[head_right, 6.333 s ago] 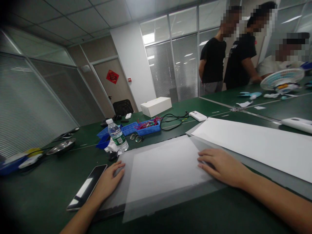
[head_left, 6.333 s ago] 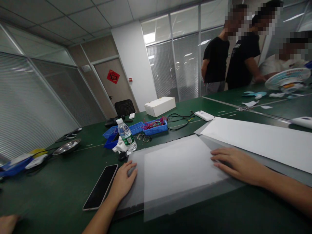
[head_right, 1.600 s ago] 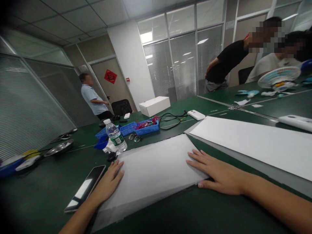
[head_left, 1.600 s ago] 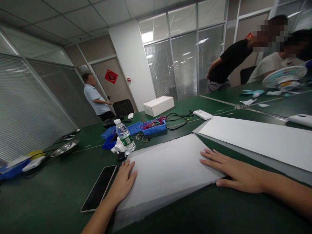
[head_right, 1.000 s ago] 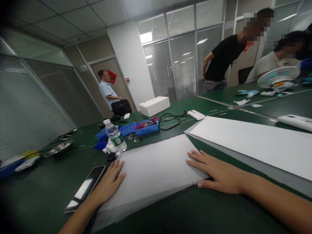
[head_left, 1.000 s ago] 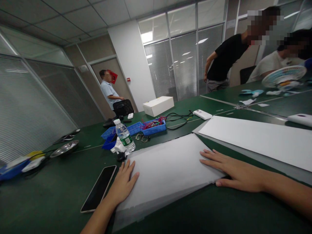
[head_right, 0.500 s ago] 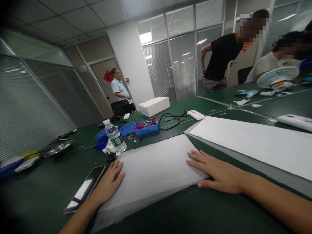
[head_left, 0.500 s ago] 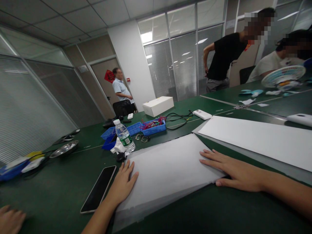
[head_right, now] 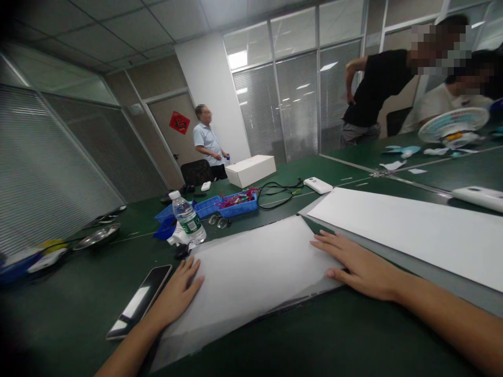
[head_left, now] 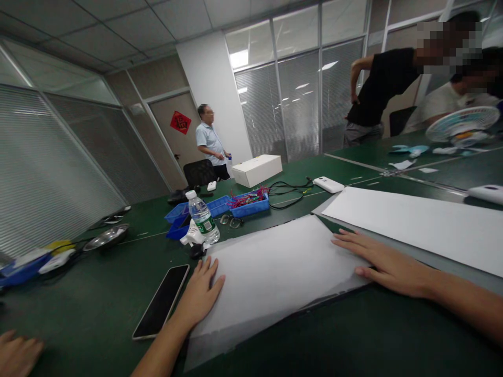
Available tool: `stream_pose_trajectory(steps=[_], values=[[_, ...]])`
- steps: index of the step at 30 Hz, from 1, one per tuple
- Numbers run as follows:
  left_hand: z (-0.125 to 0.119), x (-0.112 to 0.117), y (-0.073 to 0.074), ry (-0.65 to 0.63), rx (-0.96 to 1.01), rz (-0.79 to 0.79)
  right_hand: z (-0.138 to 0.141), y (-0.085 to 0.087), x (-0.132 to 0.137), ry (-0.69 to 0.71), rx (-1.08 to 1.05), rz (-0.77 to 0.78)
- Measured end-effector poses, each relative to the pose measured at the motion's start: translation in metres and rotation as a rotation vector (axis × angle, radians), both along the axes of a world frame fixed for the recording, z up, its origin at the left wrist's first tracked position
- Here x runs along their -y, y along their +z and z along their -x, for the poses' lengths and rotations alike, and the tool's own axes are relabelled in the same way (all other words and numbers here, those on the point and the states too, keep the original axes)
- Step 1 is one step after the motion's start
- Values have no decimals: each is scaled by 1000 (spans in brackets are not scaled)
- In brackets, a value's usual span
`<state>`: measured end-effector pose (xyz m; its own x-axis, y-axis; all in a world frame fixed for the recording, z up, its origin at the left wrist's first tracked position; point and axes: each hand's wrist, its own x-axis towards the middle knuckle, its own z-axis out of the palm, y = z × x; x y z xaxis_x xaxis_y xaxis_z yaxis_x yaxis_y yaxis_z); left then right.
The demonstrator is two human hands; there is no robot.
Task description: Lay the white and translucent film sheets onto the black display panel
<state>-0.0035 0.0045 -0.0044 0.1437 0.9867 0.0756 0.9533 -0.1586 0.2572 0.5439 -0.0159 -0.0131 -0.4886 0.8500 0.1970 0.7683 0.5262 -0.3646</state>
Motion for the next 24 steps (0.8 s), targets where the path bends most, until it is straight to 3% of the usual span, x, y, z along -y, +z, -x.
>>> stream_pose_trajectory(steps=[6, 12, 16, 24], values=[[0, 1, 2, 1, 29, -12, -6, -2, -5, -36, -29, -169], [1, 0, 1, 8, 21, -3, -3, -5, -3, -130, 31, -53], [3, -3, -1, 32, 76, -47, 2, -4, 0, -111, 55, 6], [4, -4, 3, 64, 189, -111, 16, 11, 3, -197, 165, -104]])
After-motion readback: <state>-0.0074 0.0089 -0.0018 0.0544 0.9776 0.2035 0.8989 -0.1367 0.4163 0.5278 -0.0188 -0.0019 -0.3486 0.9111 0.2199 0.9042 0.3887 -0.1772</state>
